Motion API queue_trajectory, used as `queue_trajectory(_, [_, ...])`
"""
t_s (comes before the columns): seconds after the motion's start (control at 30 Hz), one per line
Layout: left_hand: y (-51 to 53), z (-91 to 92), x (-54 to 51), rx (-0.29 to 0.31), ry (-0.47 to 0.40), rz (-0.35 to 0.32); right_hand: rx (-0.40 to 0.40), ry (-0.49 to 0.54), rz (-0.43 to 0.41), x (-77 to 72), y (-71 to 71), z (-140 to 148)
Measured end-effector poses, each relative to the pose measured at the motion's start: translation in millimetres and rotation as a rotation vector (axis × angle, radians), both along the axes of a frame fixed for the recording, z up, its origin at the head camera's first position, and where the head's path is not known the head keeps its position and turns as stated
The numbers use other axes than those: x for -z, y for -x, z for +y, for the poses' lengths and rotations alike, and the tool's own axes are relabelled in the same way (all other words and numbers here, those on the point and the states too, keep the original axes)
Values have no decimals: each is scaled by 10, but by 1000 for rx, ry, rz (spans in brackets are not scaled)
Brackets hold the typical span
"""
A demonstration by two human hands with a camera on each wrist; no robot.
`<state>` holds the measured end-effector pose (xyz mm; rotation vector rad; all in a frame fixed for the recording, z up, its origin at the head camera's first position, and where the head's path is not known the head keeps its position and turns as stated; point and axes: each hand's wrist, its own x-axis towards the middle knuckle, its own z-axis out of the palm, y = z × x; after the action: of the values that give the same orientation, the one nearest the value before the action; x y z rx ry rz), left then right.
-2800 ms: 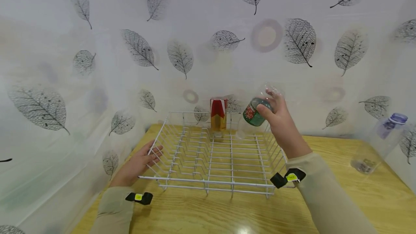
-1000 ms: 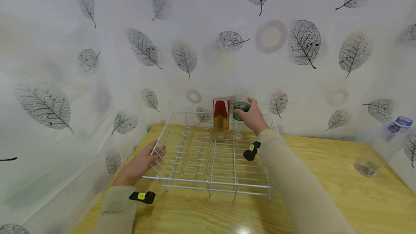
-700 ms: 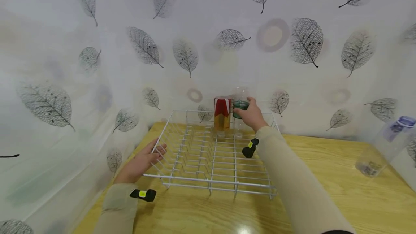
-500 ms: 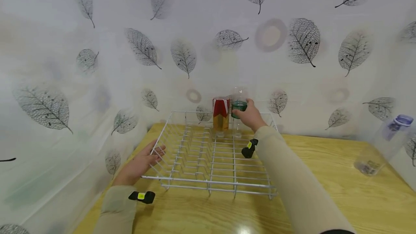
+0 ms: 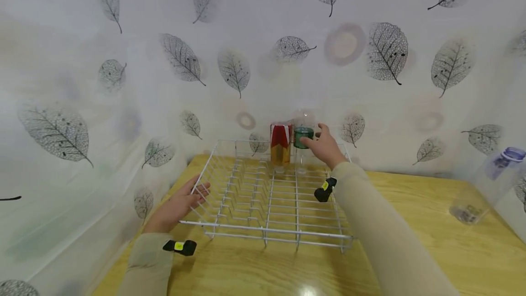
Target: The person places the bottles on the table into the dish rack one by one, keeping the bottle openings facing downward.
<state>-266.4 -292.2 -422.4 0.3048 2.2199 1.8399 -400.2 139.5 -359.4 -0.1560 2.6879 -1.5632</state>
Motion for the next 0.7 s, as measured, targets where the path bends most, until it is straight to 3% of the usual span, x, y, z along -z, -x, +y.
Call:
queue_trajectory(0.2, [45,18,-29,-7,0,-10,-13,10,11,-84,-50,42])
queue_trajectory(0.43, [6,-12,-37,-8,47,7,-15,9,41,-197,-140,97])
queue_trajectory(0.7, [3,-11,-18,-9,22,-7,-22,-10,68,-288,-316,286])
